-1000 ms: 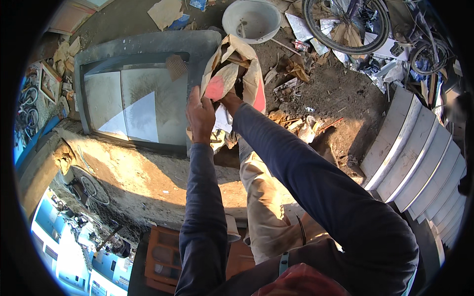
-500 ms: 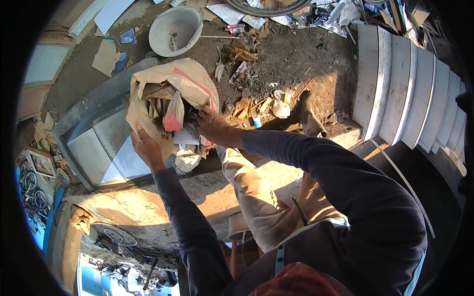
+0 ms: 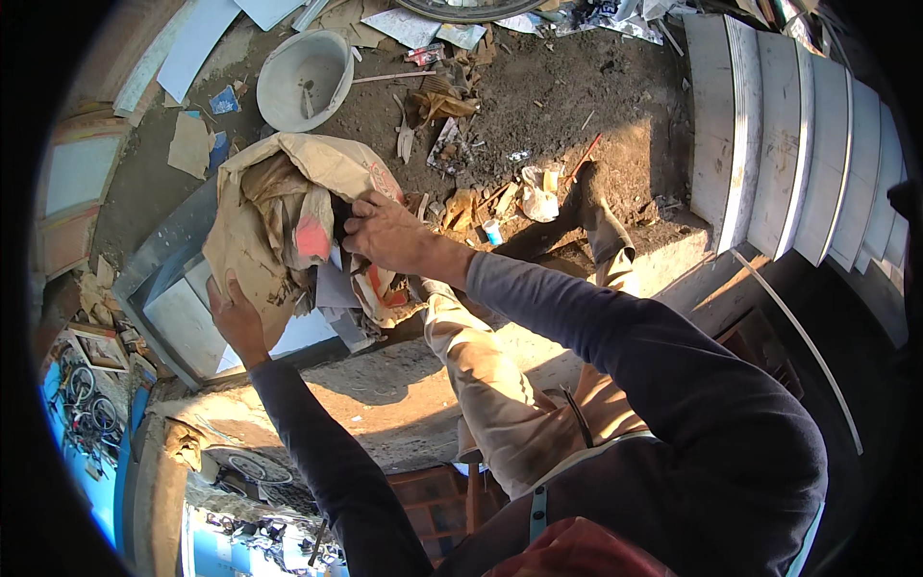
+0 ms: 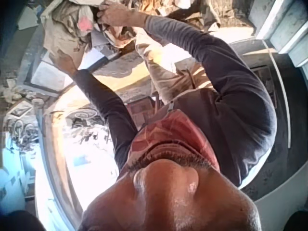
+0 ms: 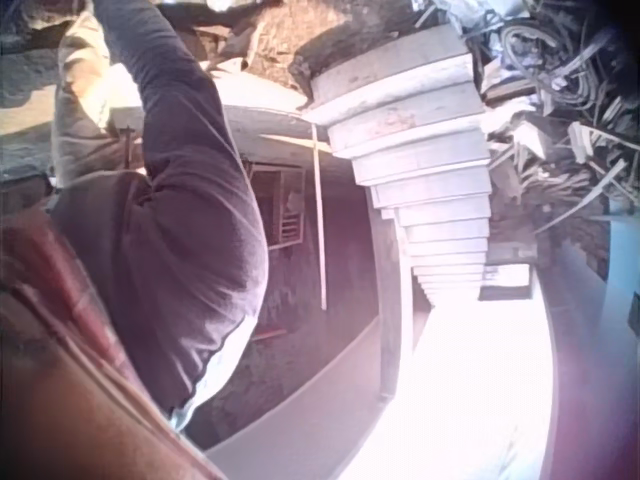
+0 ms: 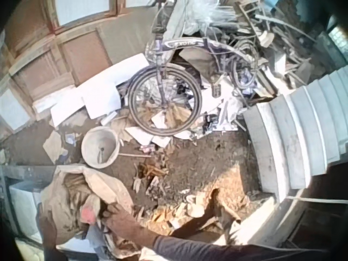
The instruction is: The person sorts through a pile of debris and recyclables, picking up items such as plastic bottles, cardboard, and paper, and placing them into a large sack. The person also moves a bicycle frame and a white board aside to access more items.
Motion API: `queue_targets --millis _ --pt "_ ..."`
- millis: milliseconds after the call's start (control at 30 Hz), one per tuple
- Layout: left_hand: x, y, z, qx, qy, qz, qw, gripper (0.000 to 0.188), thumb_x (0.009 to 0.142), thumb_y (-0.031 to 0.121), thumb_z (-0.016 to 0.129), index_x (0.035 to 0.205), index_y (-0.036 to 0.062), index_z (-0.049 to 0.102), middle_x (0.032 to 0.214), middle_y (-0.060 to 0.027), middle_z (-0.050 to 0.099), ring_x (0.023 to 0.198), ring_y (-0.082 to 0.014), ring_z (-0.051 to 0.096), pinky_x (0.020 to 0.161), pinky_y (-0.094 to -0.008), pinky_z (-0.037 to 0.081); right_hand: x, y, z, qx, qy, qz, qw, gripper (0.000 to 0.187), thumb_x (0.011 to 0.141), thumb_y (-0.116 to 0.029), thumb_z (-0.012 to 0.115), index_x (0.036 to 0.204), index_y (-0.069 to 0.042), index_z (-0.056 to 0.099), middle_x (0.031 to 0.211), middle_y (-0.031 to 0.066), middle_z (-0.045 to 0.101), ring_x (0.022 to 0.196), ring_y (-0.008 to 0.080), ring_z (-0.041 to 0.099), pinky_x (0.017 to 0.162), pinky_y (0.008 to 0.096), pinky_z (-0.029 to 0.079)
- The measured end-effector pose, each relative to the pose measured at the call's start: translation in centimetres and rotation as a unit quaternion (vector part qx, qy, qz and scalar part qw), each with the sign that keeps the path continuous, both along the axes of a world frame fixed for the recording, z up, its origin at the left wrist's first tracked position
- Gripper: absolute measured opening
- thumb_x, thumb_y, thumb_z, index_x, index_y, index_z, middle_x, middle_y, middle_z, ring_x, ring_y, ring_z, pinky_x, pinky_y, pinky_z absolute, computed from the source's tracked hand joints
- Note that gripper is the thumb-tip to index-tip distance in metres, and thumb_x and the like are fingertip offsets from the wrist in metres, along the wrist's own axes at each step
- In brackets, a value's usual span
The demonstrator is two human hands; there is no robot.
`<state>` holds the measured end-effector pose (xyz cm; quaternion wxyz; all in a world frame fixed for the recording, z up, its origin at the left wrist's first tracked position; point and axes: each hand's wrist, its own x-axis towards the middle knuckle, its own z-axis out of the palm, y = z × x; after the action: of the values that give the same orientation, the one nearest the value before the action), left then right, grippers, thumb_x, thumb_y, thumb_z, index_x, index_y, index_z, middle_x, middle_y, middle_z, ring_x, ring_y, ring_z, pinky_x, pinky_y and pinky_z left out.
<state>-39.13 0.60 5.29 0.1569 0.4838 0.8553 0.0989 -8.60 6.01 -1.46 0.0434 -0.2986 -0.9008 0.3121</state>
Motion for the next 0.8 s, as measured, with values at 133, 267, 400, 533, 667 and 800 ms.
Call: queue_targets --millis 133,267,400,533,667,800 --pt "-1.1 0.6 -1.3 -0.110 -0.042 -0.060 0.991 0.047 0.109 0.036 0.047 0.132 -0.0028 0.062 0.120 -0.0243 0.071 0.108 -0.0416 0.068 0.091 -0.0465 0.052 -1.0 -0.9 -1.2 0.187 -0.074 -0.002 0.980 0.009 0.090 -0.024 0.059 0.088 -0.022 0.068 0.094 -0.0003 0.064 0.104 0.0181 0.054 0.101 0.0366 0.038" --pt "-1.7 -1.7 1.0 -0.068 -0.052 0.021 0.996 0.048 0.109 0.036 0.047 0.134 -0.0032 0.061 0.122 -0.0264 0.069 0.111 -0.0441 0.066 0.092 -0.0479 0.052 -0.3 -4.9 2.1 0.022 0.032 0.034 0.999 0.013 0.083 -0.028 0.063 0.084 -0.019 0.073 0.084 -0.0035 0.068 0.108 0.0196 0.058 0.101 0.0373 0.039" --pt "-1.7 -0.2 -2.2 -0.073 0.051 -0.050 0.995 0.046 0.109 0.036 0.047 0.129 -0.0018 0.063 0.116 -0.0296 0.069 0.104 -0.0463 0.066 0.088 -0.0502 0.051 0.2 -1.4 0.3 -0.051 0.055 -0.135 0.988 0.013 0.085 -0.023 0.063 0.095 -0.021 0.071 0.099 -0.0015 0.064 0.114 0.0212 0.054 0.103 0.0362 0.041" --pt "0.8 0.8 -3.6 -0.073 0.045 -0.022 0.996 0.034 0.106 0.026 0.054 0.123 -0.0007 0.064 0.111 -0.0264 0.067 0.104 -0.0445 0.064 0.091 -0.0486 0.050 1.4 1.0 -2.3 -0.016 0.016 -0.070 0.997 0.020 0.084 -0.023 0.065 0.102 -0.018 0.073 0.105 -0.0013 0.064 0.117 0.0212 0.054 0.105 0.0373 0.042" --pt "9.8 -3.8 -1.9 0.075 0.141 -0.005 0.987 0.048 0.105 0.031 0.057 0.141 -0.0010 0.050 0.137 -0.0239 0.053 0.131 -0.0404 0.047 0.105 -0.0523 0.043 6.1 -5.6 -1.0 0.001 0.155 -0.120 0.981 0.043 0.085 -0.023 0.071 0.126 -0.013 0.065 0.130 0.0066 0.059 0.123 0.0262 0.054 0.108 0.0425 0.043" --pt "22.1 -10.5 -2.5 0.070 0.006 0.001 0.998 0.048 0.106 0.032 0.055 0.138 -0.0034 0.045 0.131 -0.0239 0.046 0.124 -0.0403 0.046 0.104 -0.0546 0.041 16.3 -11.4 -7.1 -0.179 0.087 -0.307 0.931 0.056 0.097 -0.022 0.067 0.148 -0.010 0.046 0.136 0.0165 0.055 0.124 0.0374 0.054 0.108 0.0467 0.044"
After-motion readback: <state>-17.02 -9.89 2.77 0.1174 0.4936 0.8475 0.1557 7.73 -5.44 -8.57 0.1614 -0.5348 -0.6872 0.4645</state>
